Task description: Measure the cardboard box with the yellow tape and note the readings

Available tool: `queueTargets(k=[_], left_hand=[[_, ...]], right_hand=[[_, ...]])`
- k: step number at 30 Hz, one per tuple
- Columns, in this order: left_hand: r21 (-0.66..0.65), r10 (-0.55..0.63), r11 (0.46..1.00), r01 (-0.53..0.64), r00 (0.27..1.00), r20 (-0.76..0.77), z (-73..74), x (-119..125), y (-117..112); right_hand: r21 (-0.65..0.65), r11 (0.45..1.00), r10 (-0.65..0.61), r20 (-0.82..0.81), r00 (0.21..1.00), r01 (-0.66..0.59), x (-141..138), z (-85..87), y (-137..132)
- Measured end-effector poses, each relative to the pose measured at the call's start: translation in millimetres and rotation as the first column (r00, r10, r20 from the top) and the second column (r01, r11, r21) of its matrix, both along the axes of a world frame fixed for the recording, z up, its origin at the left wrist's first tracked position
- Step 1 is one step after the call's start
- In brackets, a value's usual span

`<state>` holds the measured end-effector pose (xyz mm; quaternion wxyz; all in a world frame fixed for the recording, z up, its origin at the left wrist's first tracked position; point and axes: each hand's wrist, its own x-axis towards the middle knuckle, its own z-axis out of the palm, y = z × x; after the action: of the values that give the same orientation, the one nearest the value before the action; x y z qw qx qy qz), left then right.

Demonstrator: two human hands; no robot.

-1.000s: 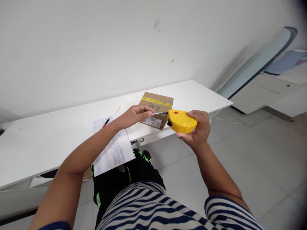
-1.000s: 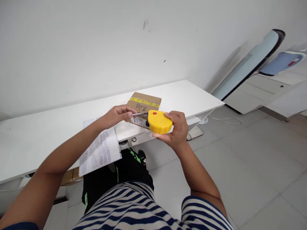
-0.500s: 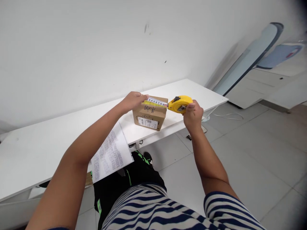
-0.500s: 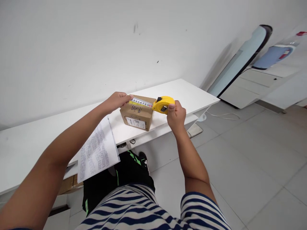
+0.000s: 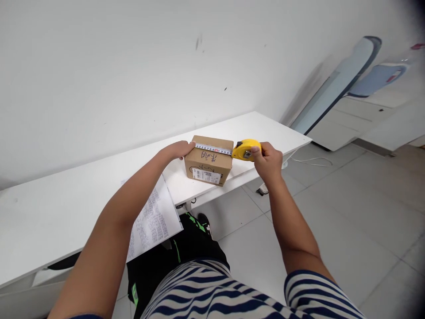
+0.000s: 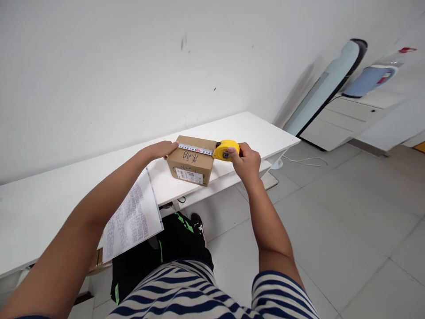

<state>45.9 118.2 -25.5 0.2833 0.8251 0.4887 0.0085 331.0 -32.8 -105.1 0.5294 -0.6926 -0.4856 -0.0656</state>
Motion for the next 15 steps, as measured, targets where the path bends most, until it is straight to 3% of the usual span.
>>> queueTargets(k=[8,12,15], left_hand=[[-0.098,0.000,0.995,0.016,0.987,0.161,5.2,-11,-7],[-0.091,0.006,0.996,0.017,0.969,0.246,-0.4,-14,-13],[-0.061,0.050,0.998,-0.034,0.959,0.280,-0.9,-14,-17]], right_hand=[[0.005,0.996,0.093,-0.194,0.977,-0.094,4,-2.4,4],[0.114,0.984,0.168,-0.309,0.936,-0.139,-1,1.2,6],[0.197,0.977,0.145,-0.327,0.934,-0.083,-9,5.8,-8]])
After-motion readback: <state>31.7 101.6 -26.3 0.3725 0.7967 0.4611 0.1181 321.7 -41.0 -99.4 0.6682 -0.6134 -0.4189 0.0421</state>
